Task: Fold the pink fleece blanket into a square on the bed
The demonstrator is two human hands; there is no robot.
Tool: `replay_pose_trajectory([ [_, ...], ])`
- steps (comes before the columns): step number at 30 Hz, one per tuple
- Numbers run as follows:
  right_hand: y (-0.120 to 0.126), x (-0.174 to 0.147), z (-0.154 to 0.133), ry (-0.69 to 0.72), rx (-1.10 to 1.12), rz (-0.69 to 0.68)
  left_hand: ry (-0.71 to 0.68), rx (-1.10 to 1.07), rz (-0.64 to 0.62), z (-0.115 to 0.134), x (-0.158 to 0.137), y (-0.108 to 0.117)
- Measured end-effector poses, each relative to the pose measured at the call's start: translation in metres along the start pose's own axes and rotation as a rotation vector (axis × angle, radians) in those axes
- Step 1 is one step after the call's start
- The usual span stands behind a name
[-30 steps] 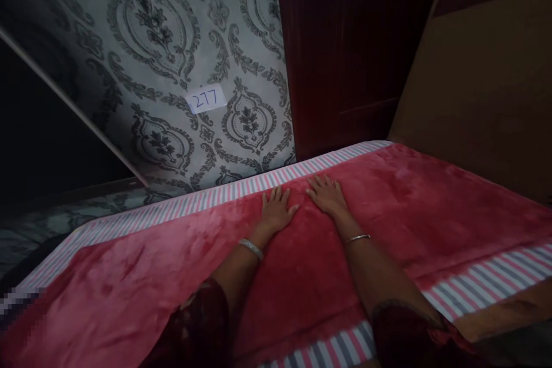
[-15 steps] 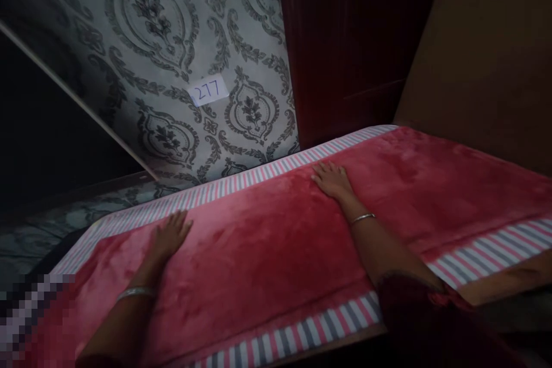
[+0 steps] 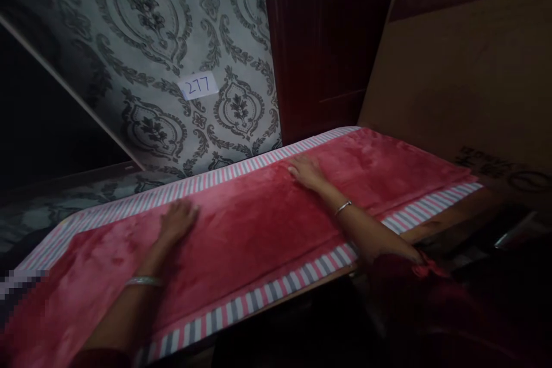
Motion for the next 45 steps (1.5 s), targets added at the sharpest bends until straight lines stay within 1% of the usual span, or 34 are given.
replay_pose_trajectory([
  [1,0.0,-0.012,-0.007,0.04,0.006,-0.002,-0.076,-0.029,-0.069,0.019,-0.005,-0.002],
  [4,-0.008,-0.055,-0.022,0.136,-0.002,-0.031,-0.363,-0.118,-0.106,0.072,-0.03,-0.005],
  [6,-0.014,-0.08,-0.024,0.16,-0.031,-0.064,-0.476,-0.139,-0.092,0.09,-0.048,-0.005],
  [8,-0.019,-0.094,-0.022,0.165,-0.052,-0.085,-0.503,-0.133,-0.071,0.095,-0.061,-0.005],
  [10,-0.022,-0.099,-0.019,0.162,-0.061,-0.081,-0.494,-0.122,-0.055,0.093,-0.067,-0.005],
  [15,-0.022,-0.097,-0.016,0.166,-0.047,-0.045,-0.479,-0.111,-0.064,0.08,-0.07,-0.005],
  [19,-0.018,-0.098,-0.018,0.143,-0.045,-0.07,-0.442,-0.086,-0.065,0.07,-0.077,-0.005],
  [22,-0.015,-0.099,-0.021,0.13,-0.05,-0.091,-0.385,-0.05,-0.069,0.067,-0.085,-0.003],
  [27,-0.016,-0.1,-0.022,0.136,-0.054,-0.074,-0.272,-0.034,0.02,0.068,-0.096,0.002],
  [29,-0.017,-0.1,-0.02,0.144,-0.05,-0.065,-0.256,-0.046,0.041,0.067,-0.097,0.002],
  [32,-0.015,-0.096,-0.023,0.137,-0.05,-0.094,-0.256,-0.078,0.05,0.064,-0.096,0.002],
  [35,-0.011,-0.089,-0.04,0.154,-0.041,-0.096,-0.243,-0.109,0.048,0.061,-0.094,0.002],
  [37,-0.011,-0.085,-0.062,0.213,-0.021,-0.091,-0.234,-0.122,0.044,0.06,-0.094,0.002],
  [39,-0.014,-0.084,-0.089,0.271,0.001,-0.119,-0.224,-0.128,0.034,0.059,-0.094,0.002],
  [43,-0.025,-0.096,-0.136,0.274,0.034,-0.182,-0.218,-0.138,0.013,0.058,-0.094,0.002],
  [45,-0.027,-0.107,-0.155,0.332,0.087,-0.22,-0.223,-0.151,0.017,0.057,-0.093,0.002],
])
Point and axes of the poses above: each hand's wrist, its own x-axis towards the middle knuckle, its own y-axis out of the back of the hand, z = x × y, the point moved 2 cm from there along x, towards the middle knuckle, and after that the axes turned 10 degrees about z, right-handed, at the moved point
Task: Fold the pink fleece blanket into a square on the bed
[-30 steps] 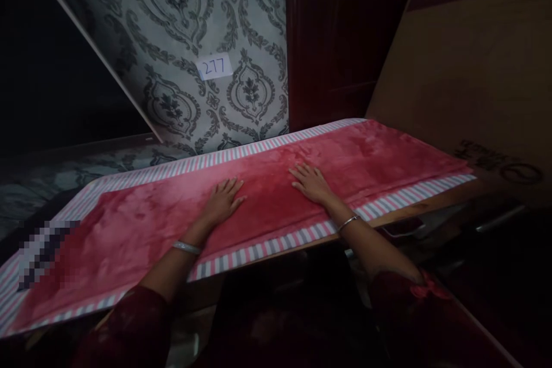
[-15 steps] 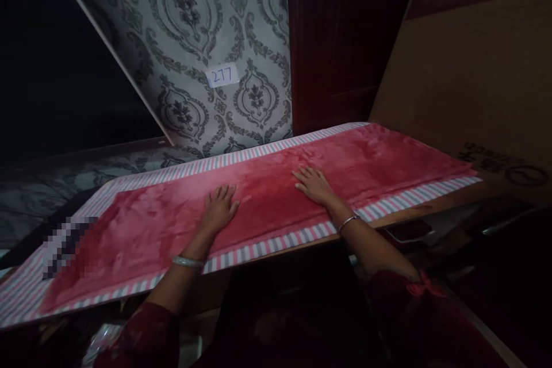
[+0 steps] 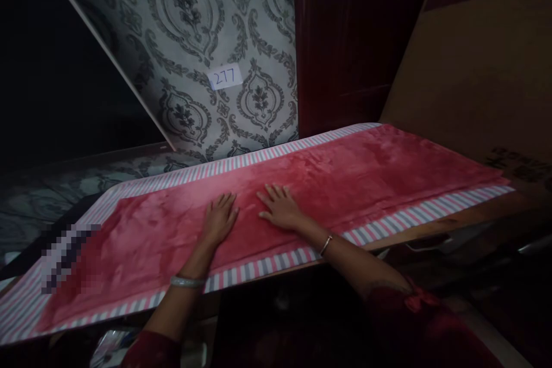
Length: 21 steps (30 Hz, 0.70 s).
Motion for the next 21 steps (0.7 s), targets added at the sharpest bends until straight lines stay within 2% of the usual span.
replay_pose_trajectory([
  [4,-0.004,-0.015,-0.039,0.225,0.162,-0.116,-0.002,-0.028,0.024,-0.003,0.001,-0.003],
  [7,-0.004,-0.027,-0.065,0.305,0.299,-0.203,-0.002,-0.052,0.037,-0.006,0.003,-0.007],
  [11,0.006,-0.034,-0.08,0.428,0.586,-0.271,0.028,-0.09,0.032,-0.01,0.004,-0.009],
  [13,0.015,-0.028,-0.068,0.406,0.721,-0.215,0.035,-0.096,0.029,-0.01,0.004,-0.009],
  [15,0.023,-0.014,-0.042,0.267,0.707,-0.052,0.033,-0.09,0.024,-0.009,0.003,-0.006],
  [17,0.027,0.002,-0.011,0.11,0.527,0.115,0.027,-0.081,0.019,-0.006,0.002,-0.003],
  [18,0.026,0.008,0.003,0.056,0.416,0.153,0.024,-0.078,0.018,-0.005,0.001,-0.001],
  [21,0.013,0.016,0.03,-0.055,0.13,0.135,-0.001,-0.065,0.015,0.0,0.0,0.002],
])
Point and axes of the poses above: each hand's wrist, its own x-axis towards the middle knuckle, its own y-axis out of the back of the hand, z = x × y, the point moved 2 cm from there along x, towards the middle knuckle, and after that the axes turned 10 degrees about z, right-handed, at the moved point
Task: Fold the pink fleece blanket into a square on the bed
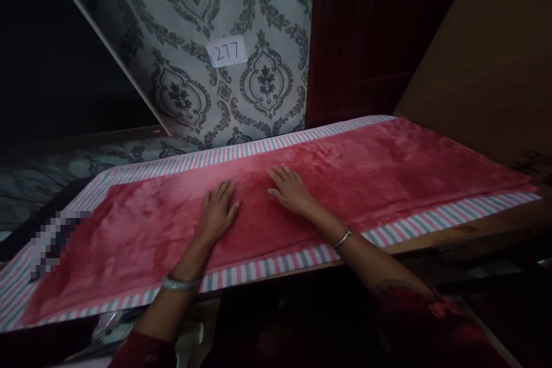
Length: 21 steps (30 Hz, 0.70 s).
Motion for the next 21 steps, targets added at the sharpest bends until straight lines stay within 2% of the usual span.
replay_pose_trajectory([
  [3,-0.018,-0.008,0.006,-0.009,-0.153,-0.035,-0.047,0.021,-0.074,0.005,-0.002,-0.003],
  [6,-0.027,-0.019,0.0,0.069,-0.182,-0.042,-0.038,0.062,-0.129,0.007,-0.004,-0.008],
  [10,-0.027,-0.025,-0.004,0.21,-0.125,-0.084,0.045,0.111,-0.128,0.005,-0.006,-0.008],
  [14,-0.023,-0.028,-0.007,0.266,-0.067,-0.114,0.135,0.156,-0.12,-0.002,-0.009,-0.003],
  [21,-0.019,-0.036,-0.019,0.373,0.054,-0.232,0.139,0.196,-0.116,-0.004,-0.014,-0.001],
])
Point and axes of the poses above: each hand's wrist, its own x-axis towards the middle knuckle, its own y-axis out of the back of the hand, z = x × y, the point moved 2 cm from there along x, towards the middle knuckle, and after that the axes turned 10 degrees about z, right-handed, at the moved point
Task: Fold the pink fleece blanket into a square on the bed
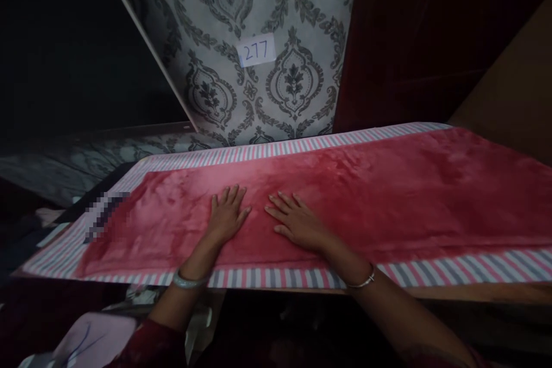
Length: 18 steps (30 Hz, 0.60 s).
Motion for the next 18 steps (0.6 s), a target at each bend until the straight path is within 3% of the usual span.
replay_pose_trajectory([
  [4,0.0,-0.002,-0.002,0.039,0.055,-0.036,0.035,0.06,-0.001,-0.015,-0.009,0.002],
  [14,-0.022,-0.007,0.008,0.081,0.028,0.059,0.388,0.197,-0.056,-0.095,-0.06,0.018],
  [18,-0.025,-0.008,0.011,0.086,0.013,0.067,0.423,0.182,-0.103,-0.117,-0.068,0.015],
])
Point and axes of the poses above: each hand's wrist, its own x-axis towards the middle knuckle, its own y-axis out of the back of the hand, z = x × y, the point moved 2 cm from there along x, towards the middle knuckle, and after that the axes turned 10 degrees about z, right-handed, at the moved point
